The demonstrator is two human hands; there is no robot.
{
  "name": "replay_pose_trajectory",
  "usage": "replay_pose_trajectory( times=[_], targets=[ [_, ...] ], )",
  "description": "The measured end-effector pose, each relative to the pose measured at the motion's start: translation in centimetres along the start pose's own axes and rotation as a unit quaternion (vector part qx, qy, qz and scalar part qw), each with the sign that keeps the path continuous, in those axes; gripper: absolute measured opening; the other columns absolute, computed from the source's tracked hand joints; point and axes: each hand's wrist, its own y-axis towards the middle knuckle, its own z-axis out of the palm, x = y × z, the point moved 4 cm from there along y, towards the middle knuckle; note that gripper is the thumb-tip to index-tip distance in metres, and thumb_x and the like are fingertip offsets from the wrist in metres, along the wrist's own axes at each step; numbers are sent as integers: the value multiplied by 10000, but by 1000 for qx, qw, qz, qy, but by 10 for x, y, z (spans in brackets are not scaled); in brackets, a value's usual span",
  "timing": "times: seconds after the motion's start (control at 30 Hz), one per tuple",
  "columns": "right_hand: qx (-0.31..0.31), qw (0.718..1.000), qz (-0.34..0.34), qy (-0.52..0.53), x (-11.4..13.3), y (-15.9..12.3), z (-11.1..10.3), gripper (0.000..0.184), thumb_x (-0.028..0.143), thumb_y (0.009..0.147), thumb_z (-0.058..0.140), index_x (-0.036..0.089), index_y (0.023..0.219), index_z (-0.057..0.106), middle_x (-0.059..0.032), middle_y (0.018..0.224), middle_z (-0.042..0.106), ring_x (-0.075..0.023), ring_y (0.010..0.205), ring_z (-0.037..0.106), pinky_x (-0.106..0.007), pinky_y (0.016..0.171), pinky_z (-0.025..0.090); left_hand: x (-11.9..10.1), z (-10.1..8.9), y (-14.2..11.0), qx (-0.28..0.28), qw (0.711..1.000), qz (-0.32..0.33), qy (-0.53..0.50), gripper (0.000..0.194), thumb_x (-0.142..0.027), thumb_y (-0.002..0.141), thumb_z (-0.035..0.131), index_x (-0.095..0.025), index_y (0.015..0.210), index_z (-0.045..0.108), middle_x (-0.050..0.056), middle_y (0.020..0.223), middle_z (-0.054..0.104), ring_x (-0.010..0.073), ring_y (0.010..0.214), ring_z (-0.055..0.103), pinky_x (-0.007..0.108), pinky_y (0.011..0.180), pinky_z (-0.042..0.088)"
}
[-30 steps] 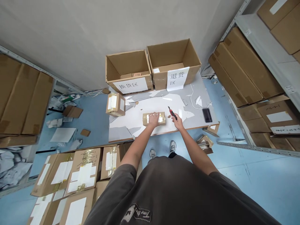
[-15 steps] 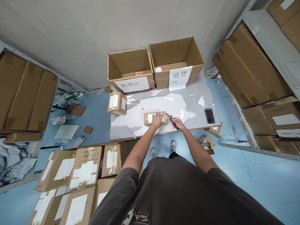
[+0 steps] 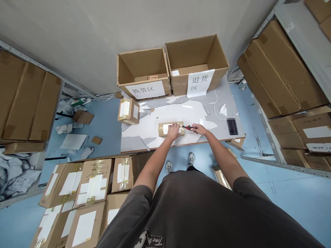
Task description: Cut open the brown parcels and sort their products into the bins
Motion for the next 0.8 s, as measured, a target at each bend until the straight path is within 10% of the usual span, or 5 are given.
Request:
replay_pose_trajectory(
  times=[0.37,0.8],
  targets=[
    [15,992,0,-122,9,-8,-9,258,488,926,701,233,961,683,33,677,640,-144,574,547,-247,571,416,0,3,2,-3,1000,6,7,617,-328,905,837,-239,1446,553,166,1530,590,352,1466,496,484,1185,370],
    [19,990,137,34,-18,-17,18,317,541,909,754,229,921,702,41,505,612,-142,383,474,-248,397,380,10,6,1,2,1000,3,-7,588,-292,924,800,-233,1460,565,180,1636,543,361,1546,466,499,1227,357]
  ],
)
